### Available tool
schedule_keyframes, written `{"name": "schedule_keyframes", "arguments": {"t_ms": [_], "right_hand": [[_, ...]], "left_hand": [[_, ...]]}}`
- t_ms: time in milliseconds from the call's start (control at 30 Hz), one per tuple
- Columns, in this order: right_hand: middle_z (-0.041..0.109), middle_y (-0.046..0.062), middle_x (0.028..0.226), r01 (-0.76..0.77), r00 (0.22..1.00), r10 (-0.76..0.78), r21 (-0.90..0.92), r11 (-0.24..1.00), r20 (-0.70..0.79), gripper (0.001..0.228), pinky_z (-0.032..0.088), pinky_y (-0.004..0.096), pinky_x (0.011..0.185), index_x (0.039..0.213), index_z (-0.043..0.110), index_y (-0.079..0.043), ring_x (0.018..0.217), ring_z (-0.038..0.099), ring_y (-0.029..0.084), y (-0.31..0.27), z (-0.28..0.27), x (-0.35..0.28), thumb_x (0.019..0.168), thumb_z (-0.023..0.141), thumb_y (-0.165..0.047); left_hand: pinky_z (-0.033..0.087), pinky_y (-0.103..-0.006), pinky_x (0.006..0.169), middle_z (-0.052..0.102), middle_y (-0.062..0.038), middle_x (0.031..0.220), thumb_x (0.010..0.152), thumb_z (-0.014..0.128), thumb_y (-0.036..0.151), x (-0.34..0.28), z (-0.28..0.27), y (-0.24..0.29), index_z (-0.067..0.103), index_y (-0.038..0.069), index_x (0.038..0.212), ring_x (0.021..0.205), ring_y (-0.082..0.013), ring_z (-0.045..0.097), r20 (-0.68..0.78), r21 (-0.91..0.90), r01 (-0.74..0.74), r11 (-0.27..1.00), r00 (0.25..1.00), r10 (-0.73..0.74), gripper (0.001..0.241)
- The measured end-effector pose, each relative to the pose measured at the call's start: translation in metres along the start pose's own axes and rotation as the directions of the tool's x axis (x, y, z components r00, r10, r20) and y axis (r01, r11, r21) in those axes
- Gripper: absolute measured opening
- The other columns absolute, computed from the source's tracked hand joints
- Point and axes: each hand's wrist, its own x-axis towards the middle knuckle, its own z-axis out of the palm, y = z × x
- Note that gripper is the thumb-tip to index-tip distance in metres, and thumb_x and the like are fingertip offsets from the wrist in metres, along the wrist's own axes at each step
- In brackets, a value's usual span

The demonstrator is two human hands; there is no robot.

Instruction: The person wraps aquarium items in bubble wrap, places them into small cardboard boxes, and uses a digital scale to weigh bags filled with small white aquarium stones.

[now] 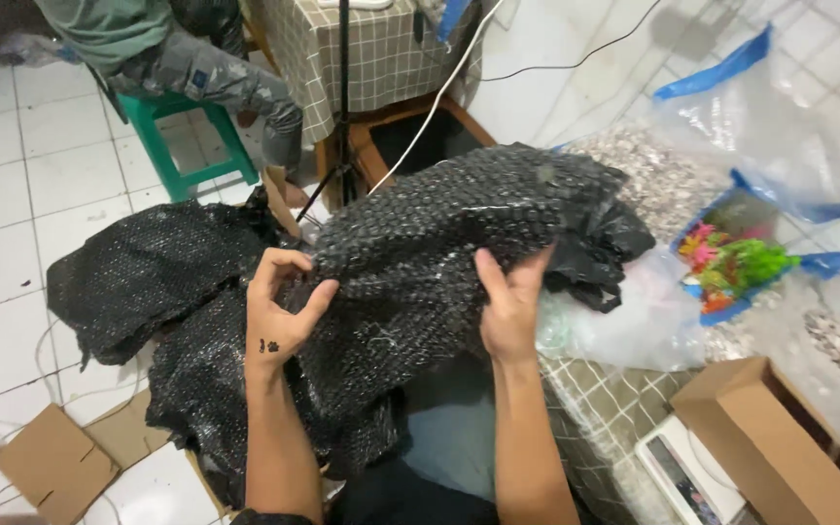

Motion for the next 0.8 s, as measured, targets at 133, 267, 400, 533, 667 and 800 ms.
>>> {"name": "schedule_keyframes", "arguments": {"t_ms": [133, 267, 400, 533, 667, 800], "right_hand": [[0.038, 0.010, 0.161, 0.031, 0.999, -0.029, 0.121, 0.992, -0.014, 0.075, 0.027, 0.050, 0.126, 0.162, 0.017, -0.022, 0.147, 0.039, 0.022, -0.057, 0.004, 0.002, 0.101, 0.053, 0.002], [0.048, 0.010, 0.153, -0.070, 0.997, 0.075, 0.233, 0.970, -0.012, 0.062, 0.038, 0.051, 0.120, 0.157, 0.030, -0.023, 0.141, 0.048, 0.024, -0.065, 0.003, 0.001, 0.103, 0.052, -0.001], [0.065, 0.008, 0.135, -0.150, 0.979, 0.184, 0.310, 0.939, -0.085, 0.035, 0.052, 0.045, 0.109, 0.139, 0.057, -0.017, 0.125, 0.062, 0.021, -0.038, -0.003, 0.001, 0.104, 0.056, -0.010], [0.058, 0.003, 0.147, -0.151, 0.986, 0.163, 0.227, 0.962, -0.037, 0.043, 0.044, 0.053, 0.112, 0.151, 0.050, -0.020, 0.134, 0.055, 0.025, -0.037, -0.012, 0.003, 0.109, 0.049, -0.011], [0.056, -0.001, 0.147, -0.070, 0.989, 0.106, 0.318, 0.946, -0.100, 0.037, 0.042, 0.056, 0.113, 0.147, 0.052, -0.023, 0.135, 0.051, 0.019, 0.021, -0.033, 0.010, 0.111, 0.047, -0.017], [0.063, 0.003, 0.140, -0.021, 0.983, 0.092, 0.397, 0.918, -0.161, 0.031, 0.047, 0.057, 0.111, 0.140, 0.055, -0.022, 0.131, 0.058, 0.023, -0.014, -0.005, 0.005, 0.110, 0.047, -0.019]], "left_hand": [[0.048, -0.0449, 0.103, 0.072, -0.012, 0.119, 0.075, 0.091, 0.036, 0.003, 0.015, 0.009, 0.065, 0.008, 0.123, 0.113, -0.0251, 0.067, 0.158, -0.101, -0.016, 0.995, 0.987, 0.032, 0.061], [0.033, -0.0558, 0.114, 0.036, -0.023, 0.159, 0.062, 0.092, 0.053, 0.002, 0.044, -0.026, 0.003, 0.018, 0.162, 0.140, -0.0393, 0.042, 0.379, -0.329, 0.038, 0.944, 0.920, 0.095, 0.139], [0.032, -0.0612, 0.114, 0.020, -0.026, 0.163, 0.085, 0.084, 0.040, 0.003, 0.072, -0.078, -0.005, 0.019, 0.165, 0.147, -0.0518, 0.029, 0.261, -0.270, 0.030, 0.962, 0.964, 0.043, 0.121], [0.026, -0.0707, 0.113, 0.028, -0.032, 0.158, 0.064, 0.089, 0.059, 0.004, 0.073, -0.067, 0.001, 0.016, 0.164, 0.145, -0.0578, 0.028, 0.478, -0.222, 0.156, 0.963, 0.878, -0.032, 0.141], [0.025, -0.0630, 0.121, 0.032, -0.027, 0.160, 0.048, 0.102, 0.045, -0.008, 0.079, -0.061, 0.004, 0.026, 0.164, 0.147, -0.0468, 0.035, 0.714, 0.055, 0.348, 0.936, 0.641, -0.280, 0.153], [0.036, -0.0520, 0.123, 0.054, -0.017, 0.152, 0.061, 0.093, 0.059, -0.034, 0.094, -0.120, 0.043, 0.019, 0.156, 0.142, -0.0369, 0.049, 0.669, 0.564, 0.227, 0.794, 0.438, -0.601, 0.114]]}}
